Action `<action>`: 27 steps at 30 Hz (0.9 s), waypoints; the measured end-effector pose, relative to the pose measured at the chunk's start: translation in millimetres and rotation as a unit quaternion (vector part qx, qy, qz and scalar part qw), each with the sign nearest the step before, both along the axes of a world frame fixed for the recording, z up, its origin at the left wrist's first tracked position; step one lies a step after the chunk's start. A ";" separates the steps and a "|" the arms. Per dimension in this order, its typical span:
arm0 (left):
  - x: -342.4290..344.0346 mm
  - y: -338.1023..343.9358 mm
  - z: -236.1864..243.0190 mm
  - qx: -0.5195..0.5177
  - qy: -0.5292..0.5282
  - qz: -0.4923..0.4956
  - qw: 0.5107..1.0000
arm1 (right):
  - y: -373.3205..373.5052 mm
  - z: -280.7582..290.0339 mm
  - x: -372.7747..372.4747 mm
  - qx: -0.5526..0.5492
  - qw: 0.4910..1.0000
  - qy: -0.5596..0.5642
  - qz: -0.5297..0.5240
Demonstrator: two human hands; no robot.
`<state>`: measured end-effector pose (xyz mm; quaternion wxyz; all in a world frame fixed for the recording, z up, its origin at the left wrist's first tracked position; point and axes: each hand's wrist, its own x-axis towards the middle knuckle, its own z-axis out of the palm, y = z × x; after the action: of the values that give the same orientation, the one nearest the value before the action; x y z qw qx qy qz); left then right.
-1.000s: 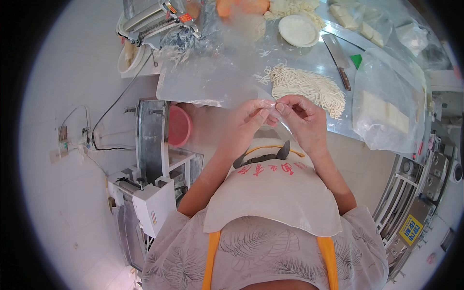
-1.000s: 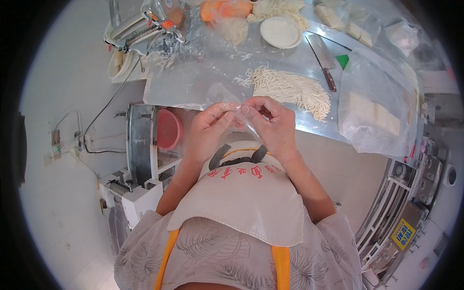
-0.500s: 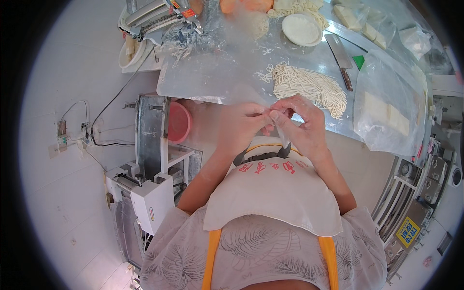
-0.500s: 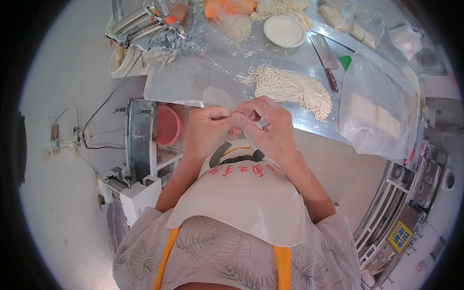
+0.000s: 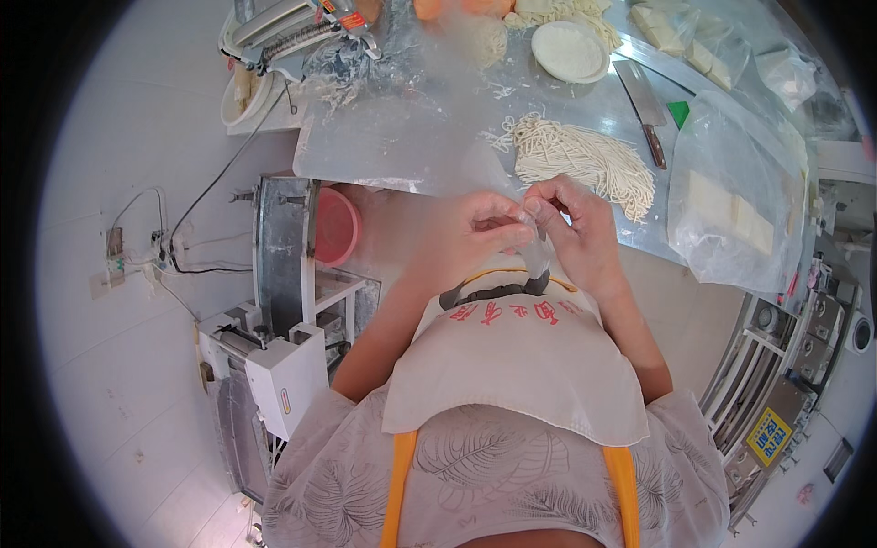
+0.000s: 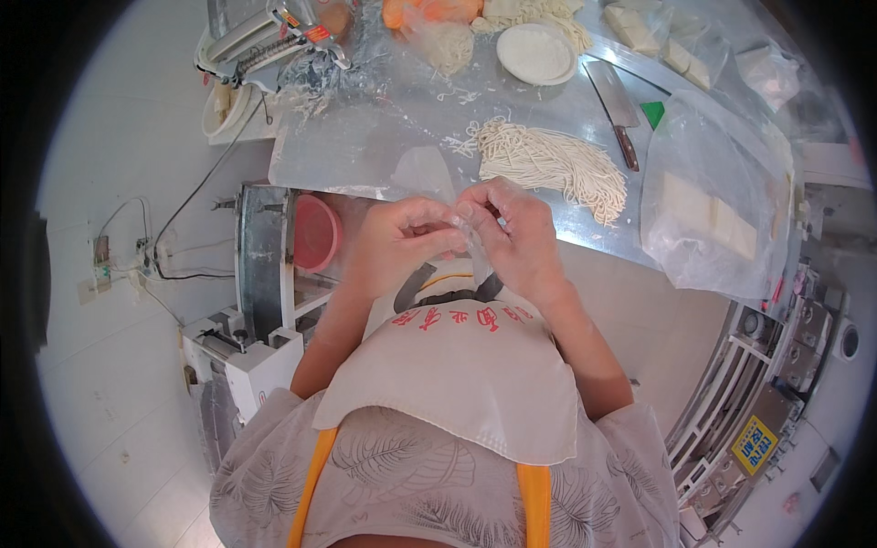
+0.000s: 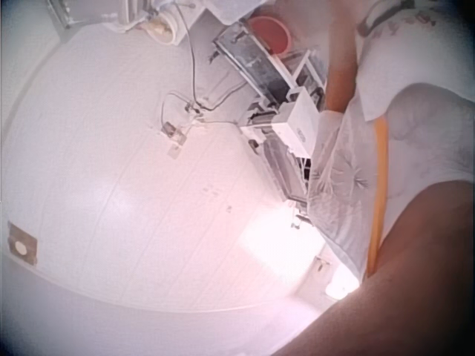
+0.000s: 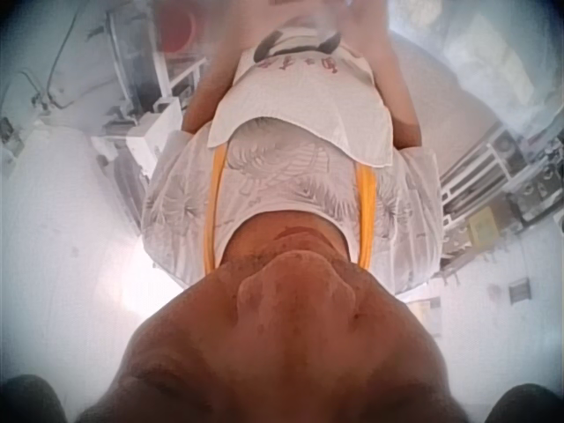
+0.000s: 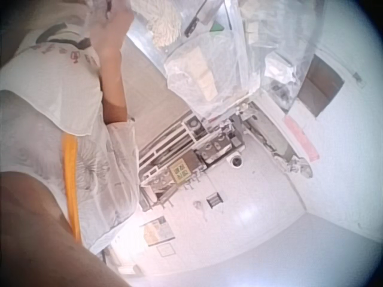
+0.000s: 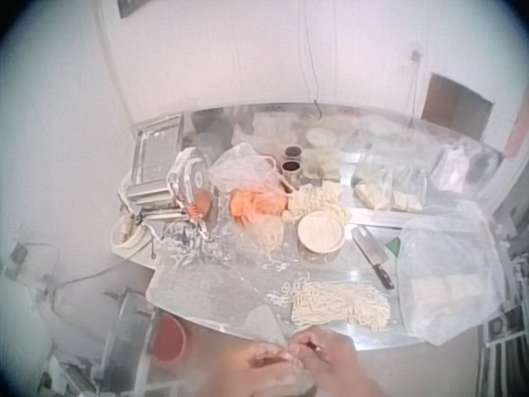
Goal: The person operates a pasta machine to extrude dough into noodles, then gathers, cuts, and packages the noodles into plastic bags. The person handles dough sheets, noodles, a knife, and plastic bags during the process.
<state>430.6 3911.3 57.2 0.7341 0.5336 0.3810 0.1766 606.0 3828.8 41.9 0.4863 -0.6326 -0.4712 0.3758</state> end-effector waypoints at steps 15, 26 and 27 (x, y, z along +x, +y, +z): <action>-8.3 14.0 -20.5 -0.041 -0.009 0.023 0.999 | 3.6 -15.3 2.3 -0.021 0.997 0.071 0.002; -10.9 14.5 -24.8 -0.059 -0.010 0.024 0.998 | 4.5 -18.9 12.2 -0.036 0.987 0.150 0.052; -10.4 13.7 -25.3 -0.070 -0.017 0.029 0.997 | 5.4 -16.8 8.9 -0.044 0.984 0.165 0.056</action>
<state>420.2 3925.0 31.9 0.7706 0.4669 0.3948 0.1798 614.9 3834.2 25.1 0.5075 -0.5551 -0.4024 0.5220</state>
